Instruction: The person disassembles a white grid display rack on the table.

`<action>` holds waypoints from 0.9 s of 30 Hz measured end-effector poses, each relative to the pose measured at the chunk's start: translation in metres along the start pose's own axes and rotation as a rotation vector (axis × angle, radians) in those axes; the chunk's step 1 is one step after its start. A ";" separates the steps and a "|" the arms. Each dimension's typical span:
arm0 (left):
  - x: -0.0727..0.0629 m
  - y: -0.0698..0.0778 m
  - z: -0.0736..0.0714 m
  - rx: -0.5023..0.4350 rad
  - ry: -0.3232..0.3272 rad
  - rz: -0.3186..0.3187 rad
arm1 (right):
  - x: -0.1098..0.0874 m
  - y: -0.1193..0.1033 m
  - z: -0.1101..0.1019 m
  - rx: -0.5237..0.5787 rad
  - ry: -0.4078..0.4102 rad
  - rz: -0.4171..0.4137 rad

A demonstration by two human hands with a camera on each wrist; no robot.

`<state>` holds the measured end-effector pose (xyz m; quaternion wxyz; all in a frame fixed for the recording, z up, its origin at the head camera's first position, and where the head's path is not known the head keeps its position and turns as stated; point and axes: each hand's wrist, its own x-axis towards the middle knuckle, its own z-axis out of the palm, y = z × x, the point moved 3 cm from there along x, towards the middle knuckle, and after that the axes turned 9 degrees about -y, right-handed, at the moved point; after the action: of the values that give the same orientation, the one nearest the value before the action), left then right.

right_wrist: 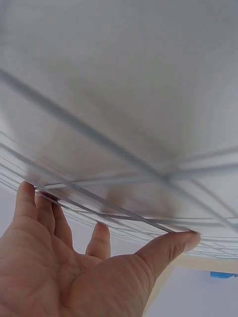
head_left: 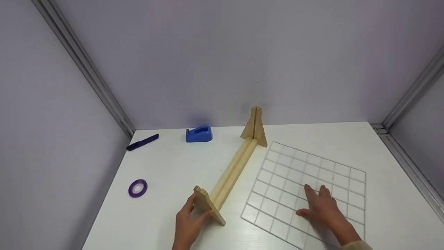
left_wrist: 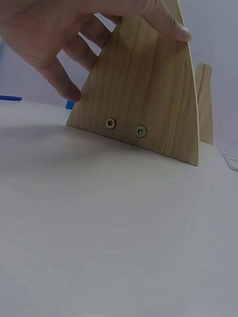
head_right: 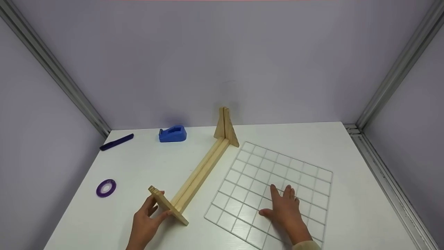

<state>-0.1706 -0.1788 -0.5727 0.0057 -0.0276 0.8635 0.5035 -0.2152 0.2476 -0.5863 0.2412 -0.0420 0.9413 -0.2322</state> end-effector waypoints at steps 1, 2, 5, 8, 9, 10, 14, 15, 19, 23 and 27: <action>-0.001 0.000 0.000 0.009 0.006 0.001 | 0.001 0.001 0.000 -0.001 0.001 -0.007; -0.001 0.000 0.001 0.018 0.013 0.000 | 0.001 0.001 -0.001 0.001 0.002 -0.014; -0.002 -0.001 0.002 0.034 0.029 -0.013 | 0.003 0.002 -0.002 0.008 0.002 -0.029; -0.003 -0.002 0.004 0.027 0.043 -0.027 | 0.003 0.003 -0.003 0.006 0.003 -0.049; -0.004 -0.002 0.005 0.023 0.047 -0.025 | 0.003 0.003 -0.003 0.004 0.002 -0.053; -0.004 -0.002 0.006 0.019 0.053 -0.023 | 0.002 0.003 -0.003 0.003 0.003 -0.059; -0.006 -0.001 0.009 0.001 0.077 -0.020 | 0.001 0.003 -0.004 -0.020 0.024 -0.083; -0.006 -0.001 0.009 -0.001 0.085 -0.013 | 0.001 0.003 -0.005 -0.027 0.031 -0.088; -0.006 0.001 0.011 0.008 0.114 0.005 | 0.002 0.004 -0.006 -0.044 0.038 -0.093; -0.006 0.002 0.012 0.005 0.132 0.005 | 0.004 0.005 -0.007 -0.042 0.023 -0.101; -0.008 0.002 0.014 -0.003 0.128 -0.011 | 0.006 0.005 -0.009 -0.055 0.025 -0.116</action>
<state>-0.1632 -0.1651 -0.5774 -0.0466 -0.0646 0.8613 0.5018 -0.2242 0.2549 -0.5840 0.2145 -0.1002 0.9463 -0.2201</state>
